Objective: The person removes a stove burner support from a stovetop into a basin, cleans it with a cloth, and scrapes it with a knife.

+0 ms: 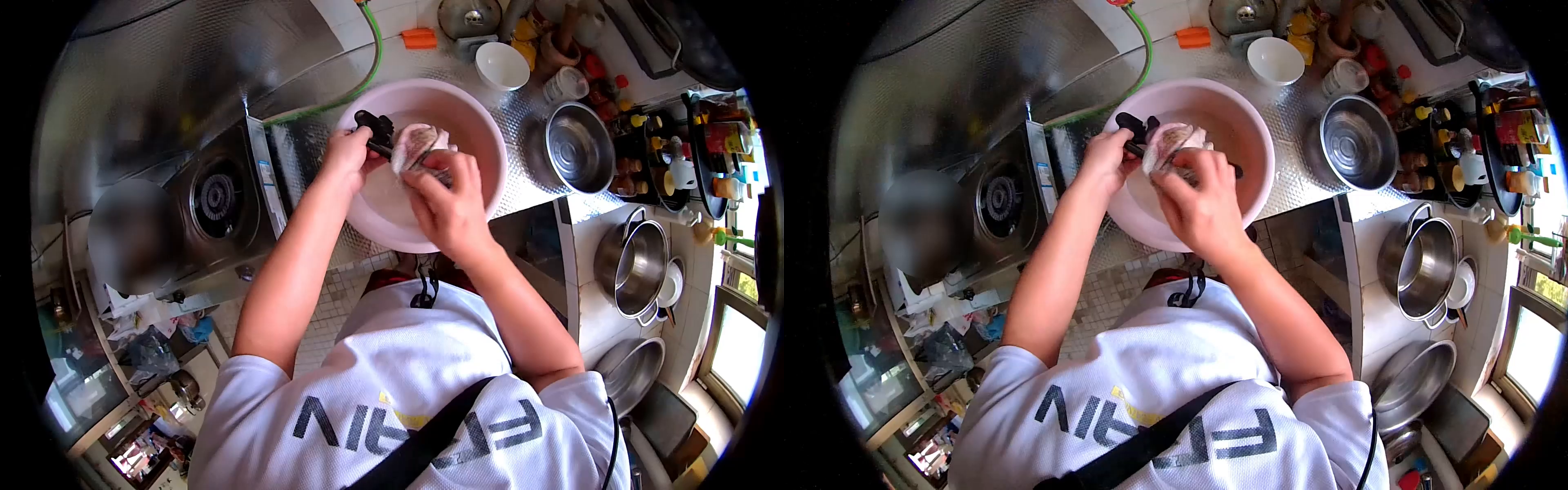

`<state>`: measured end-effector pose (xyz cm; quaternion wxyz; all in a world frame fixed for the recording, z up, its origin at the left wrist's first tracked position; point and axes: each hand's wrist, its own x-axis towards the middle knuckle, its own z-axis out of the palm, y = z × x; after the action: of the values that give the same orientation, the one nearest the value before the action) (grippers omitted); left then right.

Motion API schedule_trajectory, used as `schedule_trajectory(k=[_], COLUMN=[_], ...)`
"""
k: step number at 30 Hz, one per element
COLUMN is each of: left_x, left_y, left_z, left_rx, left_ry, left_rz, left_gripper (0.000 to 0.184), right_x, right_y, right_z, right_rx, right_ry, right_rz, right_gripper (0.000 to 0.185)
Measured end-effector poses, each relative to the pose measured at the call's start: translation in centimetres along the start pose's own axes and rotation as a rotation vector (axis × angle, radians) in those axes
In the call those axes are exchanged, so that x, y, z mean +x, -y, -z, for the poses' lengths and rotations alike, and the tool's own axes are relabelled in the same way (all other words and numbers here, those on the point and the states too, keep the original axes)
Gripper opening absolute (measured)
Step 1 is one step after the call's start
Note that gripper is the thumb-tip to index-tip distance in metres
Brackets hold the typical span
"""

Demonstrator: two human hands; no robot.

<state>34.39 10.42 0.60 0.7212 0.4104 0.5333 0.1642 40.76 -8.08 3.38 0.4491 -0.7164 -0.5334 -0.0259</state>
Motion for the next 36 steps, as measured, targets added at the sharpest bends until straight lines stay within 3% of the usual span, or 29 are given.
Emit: schedule_trajectory(k=[2,6,9,12,19,22,25,29,31,33,36], left_x=[0.3,1.6,1.2,0.7,1.8,2.8,2.5,0.2,-0.8,-1.4,-1.5], left_y=[0.2,0.8,0.8,0.8,2.0,2.8,2.8,2.7,3.0,3.5,3.4], left_z=[0.3,1.1,1.2,1.5,3.4,4.5,5.0,4.5,4.9,5.6,6.5], left_rx=[-0.062,-0.038,-0.042,-0.039,-0.066,-0.082,-0.139,-0.263,-0.207,-0.086,0.153], left_ry=[0.008,-0.011,-0.047,-0.023,0.009,0.058,0.059,0.103,0.106,0.061,0.023], left_rz=[0.021,0.082,0.099,0.098,0.112,0.113,0.109,0.038,0.025,0.069,0.082], left_gripper=[0.004,0.004,0.005,0.007,0.008,0.01,0.013,0.018,0.019,0.019,0.015], right_x=[-0.6,-1.5,-1.4,-1.7,1.8,3.0,4.2,5.5,5.2,5.0,3.6], right_y=[-0.2,-2.7,-3.7,-5.7,-8.9,-8.3,-6.1,-5.0,-6.8,-8.0,-11.1], right_z=[-0.9,-0.7,-1.0,-1.9,-1.9,-0.6,0.6,-0.4,-2.6,-3.6,-5.9], right_rx=[-0.078,0.067,0.146,0.237,0.238,0.872,1.196,1.297,1.12,0.439,-0.045], right_ry=[0.005,-0.076,-0.086,-0.024,0.14,0.064,0.033,0.0,-0.001,-0.024,-0.159], right_rz=[0.024,-0.019,-0.172,-0.496,-0.708,-0.807,-0.772,-0.949,-0.908,-0.763,-0.358], right_gripper=[0.022,0.014,0.008,0.013,0.024,0.023,0.021,0.02,0.022,0.021,0.019])
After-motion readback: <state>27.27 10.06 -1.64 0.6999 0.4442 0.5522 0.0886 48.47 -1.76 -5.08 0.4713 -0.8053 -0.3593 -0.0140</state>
